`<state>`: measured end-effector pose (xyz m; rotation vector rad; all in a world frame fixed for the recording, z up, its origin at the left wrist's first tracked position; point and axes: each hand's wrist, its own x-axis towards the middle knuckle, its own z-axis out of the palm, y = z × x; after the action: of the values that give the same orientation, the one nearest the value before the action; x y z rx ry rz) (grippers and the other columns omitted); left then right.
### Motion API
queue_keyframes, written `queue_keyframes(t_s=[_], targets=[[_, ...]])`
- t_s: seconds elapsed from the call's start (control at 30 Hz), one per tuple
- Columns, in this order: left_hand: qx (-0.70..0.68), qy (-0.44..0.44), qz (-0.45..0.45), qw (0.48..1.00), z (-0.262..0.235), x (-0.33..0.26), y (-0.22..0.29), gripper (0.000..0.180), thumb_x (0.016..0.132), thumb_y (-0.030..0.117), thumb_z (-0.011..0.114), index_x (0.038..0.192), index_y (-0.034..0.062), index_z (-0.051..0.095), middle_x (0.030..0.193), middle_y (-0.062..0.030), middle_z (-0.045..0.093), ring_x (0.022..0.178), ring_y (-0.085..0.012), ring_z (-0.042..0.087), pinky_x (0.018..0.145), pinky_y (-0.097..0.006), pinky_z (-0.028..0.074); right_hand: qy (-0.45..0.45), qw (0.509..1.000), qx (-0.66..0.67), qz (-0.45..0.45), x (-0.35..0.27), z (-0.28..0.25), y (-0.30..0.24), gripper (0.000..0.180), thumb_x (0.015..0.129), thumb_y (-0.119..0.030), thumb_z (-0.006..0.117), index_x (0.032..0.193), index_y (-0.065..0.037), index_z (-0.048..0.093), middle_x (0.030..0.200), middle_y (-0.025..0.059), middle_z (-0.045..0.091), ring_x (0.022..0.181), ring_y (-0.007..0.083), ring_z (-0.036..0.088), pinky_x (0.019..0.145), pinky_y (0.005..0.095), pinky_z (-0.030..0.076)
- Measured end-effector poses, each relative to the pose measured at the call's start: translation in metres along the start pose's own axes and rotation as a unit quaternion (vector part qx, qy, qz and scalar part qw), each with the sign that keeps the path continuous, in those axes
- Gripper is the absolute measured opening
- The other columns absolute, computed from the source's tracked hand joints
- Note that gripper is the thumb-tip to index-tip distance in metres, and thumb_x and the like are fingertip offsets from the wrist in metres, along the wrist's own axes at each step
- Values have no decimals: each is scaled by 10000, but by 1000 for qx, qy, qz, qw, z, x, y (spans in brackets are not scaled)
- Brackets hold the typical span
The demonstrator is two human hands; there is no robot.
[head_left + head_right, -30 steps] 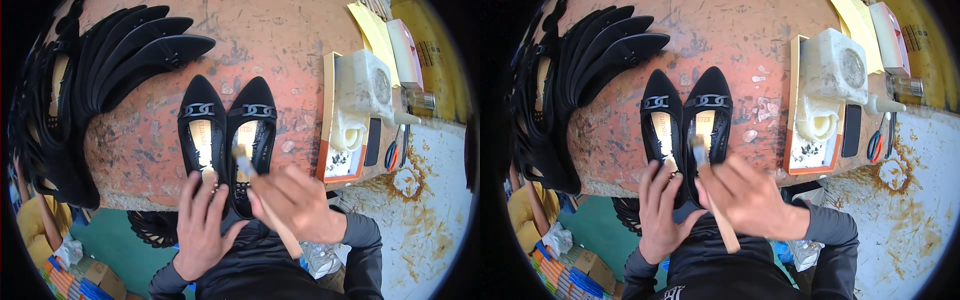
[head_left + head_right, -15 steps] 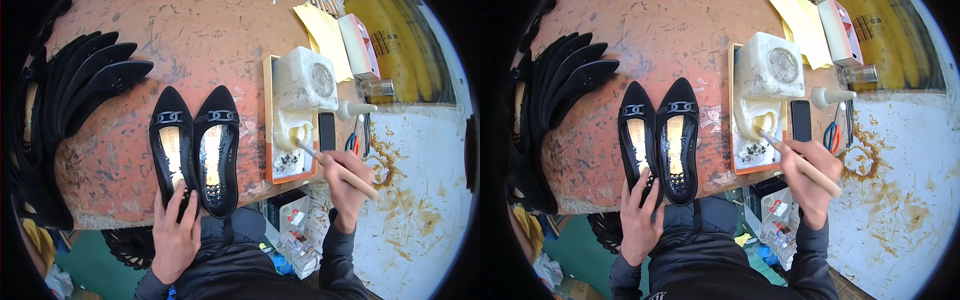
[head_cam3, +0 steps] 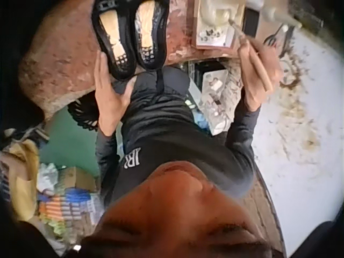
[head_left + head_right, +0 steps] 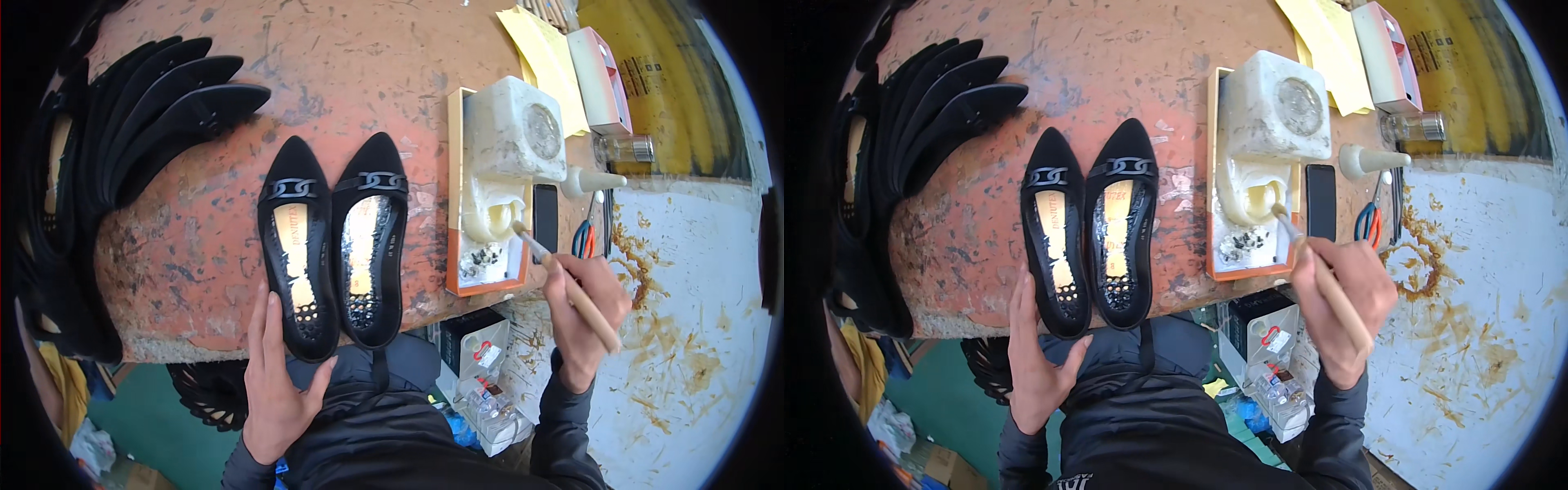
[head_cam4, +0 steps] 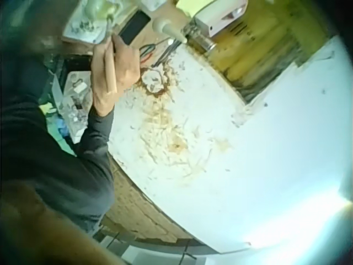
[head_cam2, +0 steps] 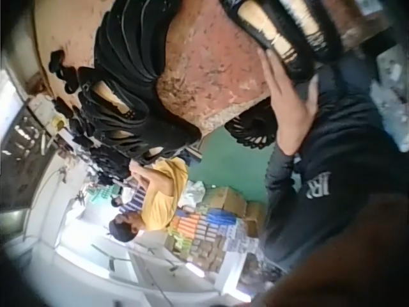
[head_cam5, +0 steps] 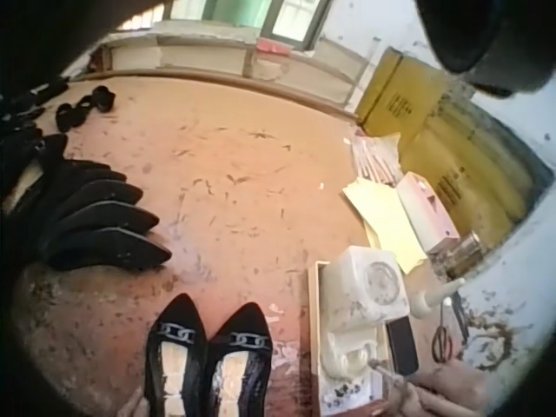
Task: The person takes black shoes from a stack, applies glue to the insoles using a brush, and arranges the glued shoes in rows on the workbench.
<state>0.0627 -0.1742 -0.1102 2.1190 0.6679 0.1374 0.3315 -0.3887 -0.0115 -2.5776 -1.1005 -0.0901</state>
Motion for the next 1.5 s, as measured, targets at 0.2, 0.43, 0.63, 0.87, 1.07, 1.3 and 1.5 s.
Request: queue_keyframes(t_s=[0.2,0.43,0.63,0.87,1.07,1.3,1.5], targets=[[-71,-11,27,997,-8,7,-10,1114,819,27,944,1719,-50,292,1737,-267,420,1475,-376,601,1172,-459,537,-50,976,169,125,12,-32,-26,154,817,-43,837,926,62,806,778,148,783,621,203,668,585,354,511],[-140,45,11,989,0,6,-25,1100,778,121,1013,1662,-66,387,1599,-304,562,1449,-444,615,1181,-473,532,-171,925,301,-158,62,59,-105,185,804,-16,902,964,40,828,865,129,802,668,265,731,598,360,558],[-168,47,15,985,2,7,-28,1114,769,149,1020,1658,-72,386,1594,-303,573,1440,-446,622,1165,-479,547,-197,912,293,-210,64,95,-108,170,802,-9,887,940,27,795,916,112,774,716,281,714,629,404,551],[-167,36,15,985,-5,7,-29,1107,781,162,1013,1660,-77,383,1606,-314,559,1441,-468,614,1166,-488,545,-438,822,270,-243,66,78,-113,201,786,-70,872,967,-35,791,927,68,661,871,276,652,648,384,570],[-136,42,34,989,2,9,-27,1090,785,191,1016,1634,-106,400,1577,-336,575,1409,-485,636,1150,-499,558,-193,922,228,-245,74,98,-111,211,735,25,899,926,-7,817,906,73,724,763,254,673,642,354,541],[-108,48,41,992,0,8,-20,1055,797,170,1004,1619,-122,410,1556,-351,586,1395,-491,646,1143,-502,565,-24,952,62,-299,42,135,-106,343,808,-28,854,1123,77,768,945,95,680,828,224,632,573,327,523],[-104,30,36,993,0,6,-23,1076,783,161,1009,1626,-116,401,1575,-347,568,1403,-486,638,1148,-489,563,-158,928,182,-285,14,90,-116,258,797,-45,866,1017,66,791,842,77,671,720,208,622,548,301,527]])
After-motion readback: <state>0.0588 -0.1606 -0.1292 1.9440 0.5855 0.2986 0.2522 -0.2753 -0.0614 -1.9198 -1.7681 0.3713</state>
